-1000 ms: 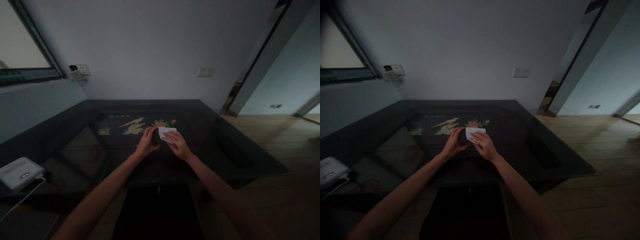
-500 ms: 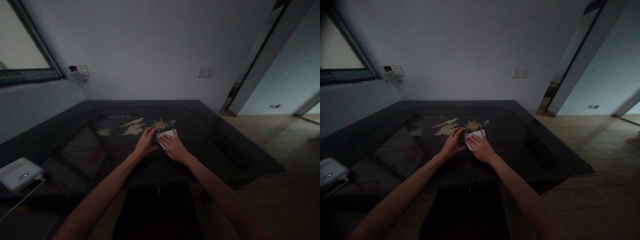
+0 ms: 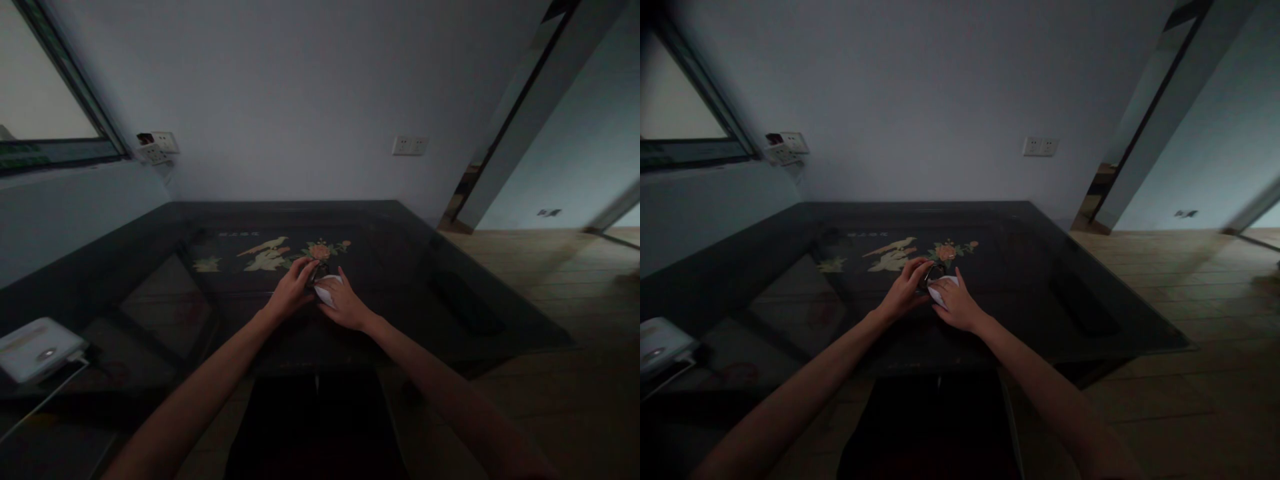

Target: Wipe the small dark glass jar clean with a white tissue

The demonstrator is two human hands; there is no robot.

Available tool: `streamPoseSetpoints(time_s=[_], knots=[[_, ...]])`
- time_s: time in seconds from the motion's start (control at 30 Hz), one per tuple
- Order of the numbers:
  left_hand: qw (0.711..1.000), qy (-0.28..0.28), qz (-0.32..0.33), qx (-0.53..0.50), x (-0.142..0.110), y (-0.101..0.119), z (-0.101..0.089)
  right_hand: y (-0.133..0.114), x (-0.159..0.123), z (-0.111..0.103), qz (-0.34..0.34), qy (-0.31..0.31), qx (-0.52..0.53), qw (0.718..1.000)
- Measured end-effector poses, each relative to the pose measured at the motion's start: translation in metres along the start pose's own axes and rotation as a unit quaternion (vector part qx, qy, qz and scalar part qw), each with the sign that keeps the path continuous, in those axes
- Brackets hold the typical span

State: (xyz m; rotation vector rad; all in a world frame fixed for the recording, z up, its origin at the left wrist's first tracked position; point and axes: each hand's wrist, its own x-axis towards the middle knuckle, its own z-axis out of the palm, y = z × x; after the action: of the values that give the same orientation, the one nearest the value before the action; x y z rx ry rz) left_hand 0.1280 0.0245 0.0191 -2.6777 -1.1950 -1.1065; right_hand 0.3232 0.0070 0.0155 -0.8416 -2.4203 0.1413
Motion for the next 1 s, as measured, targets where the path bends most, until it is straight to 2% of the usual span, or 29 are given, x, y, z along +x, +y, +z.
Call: streamPoseSetpoints(time_s=[0.1,0.2,0.3,0.4,0.5,0.6,0.7,0.8,0.9,1.0], knots=[[1.000,-0.005,-0.016,-0.014,-0.001,0.002,-0.001,0.003,-0.001,0.007,0.030,0.014,0.078,0.996],[0.999,-0.012,-0.027,-0.024,-0.001,0.004,-0.003,0.007,-0.002,0.010,0.026,0.021,0.105,0.994],[0.999,-0.015,-0.034,-0.031,-0.001,0.005,-0.003,0.010,-0.002,0.007,-0.010,0.014,0.059,0.998],[0.998,-0.008,-0.049,-0.038,0.000,0.005,-0.002,0.012,0.000,0.001,-0.042,-0.005,-0.034,0.999],[0.997,-0.006,-0.060,-0.050,0.002,0.004,-0.001,0.013,0.002,-0.003,-0.043,-0.019,-0.117,0.992],[0.996,0.001,-0.065,-0.058,0.003,0.006,-0.001,0.010,0.003,-0.004,-0.029,-0.016,-0.145,0.989],[0.996,-0.002,-0.060,-0.059,0.003,0.008,-0.004,0.004,0.004,-0.001,-0.010,-0.011,-0.110,0.994],[0.997,-0.008,-0.051,-0.056,0.002,0.009,-0.006,0.000,0.006,0.003,0.024,0.011,-0.019,0.999],[0.997,-0.006,-0.054,-0.051,0.001,0.009,-0.006,0.000,0.007,0.008,0.054,0.042,0.081,0.994],[0.997,-0.013,-0.058,-0.046,0.001,0.008,-0.005,0.004,0.006,0.012,0.060,0.054,0.116,0.990]])
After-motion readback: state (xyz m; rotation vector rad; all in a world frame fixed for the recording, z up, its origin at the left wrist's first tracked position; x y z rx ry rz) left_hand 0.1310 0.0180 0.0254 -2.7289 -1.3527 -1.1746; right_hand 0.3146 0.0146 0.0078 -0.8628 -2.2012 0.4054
